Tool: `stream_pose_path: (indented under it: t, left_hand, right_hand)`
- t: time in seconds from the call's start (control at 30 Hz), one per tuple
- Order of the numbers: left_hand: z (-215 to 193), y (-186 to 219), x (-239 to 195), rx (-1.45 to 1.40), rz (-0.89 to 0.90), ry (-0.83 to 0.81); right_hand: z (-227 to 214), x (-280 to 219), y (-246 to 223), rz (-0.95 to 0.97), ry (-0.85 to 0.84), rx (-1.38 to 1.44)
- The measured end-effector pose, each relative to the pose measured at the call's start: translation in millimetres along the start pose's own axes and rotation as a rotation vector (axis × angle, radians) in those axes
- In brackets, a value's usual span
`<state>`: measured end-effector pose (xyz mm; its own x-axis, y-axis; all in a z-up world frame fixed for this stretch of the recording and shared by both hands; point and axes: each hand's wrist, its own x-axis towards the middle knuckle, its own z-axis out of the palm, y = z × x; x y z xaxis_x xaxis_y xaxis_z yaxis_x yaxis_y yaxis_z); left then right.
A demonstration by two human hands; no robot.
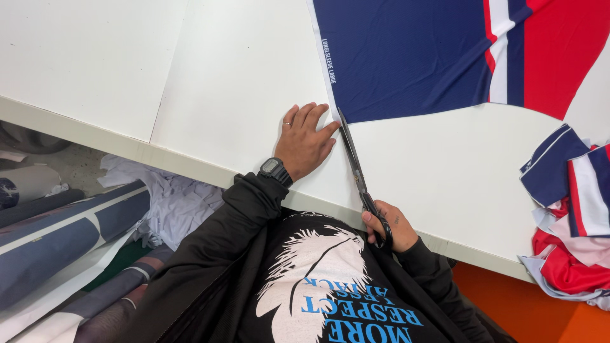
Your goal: The person uses shears to cut a large piece of white fabric with red and blue printed sections on a white table. The person repeatedly repositions the fabric and cuts along its edges, separating the printed pattern from the surrounding white material.
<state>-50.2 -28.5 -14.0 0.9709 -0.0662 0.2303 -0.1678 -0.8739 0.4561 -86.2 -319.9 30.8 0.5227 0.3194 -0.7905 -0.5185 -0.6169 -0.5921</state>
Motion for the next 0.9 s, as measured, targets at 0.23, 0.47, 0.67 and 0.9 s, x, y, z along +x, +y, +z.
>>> stream_pose_path:
  t: [0.23,0.47,0.67,0.9]
  left_hand:
    - [2,-1,-2,0.019,0.011,0.018]
    - [6,-2,-2,0.026,0.009,0.000]
    - [4,-1,-2,0.031,0.011,-0.003]
    - [0,1,14,-0.054,-0.085,0.084]
  right_hand:
    - [-1,0,-3,-0.001,0.002,-0.028]
    - [0,-1,-9,-0.004,0.041,-0.088]
    - [3,-3,-14,0.026,0.049,-0.086]
    - [1,-1,-8,-0.003,0.015,-0.054]
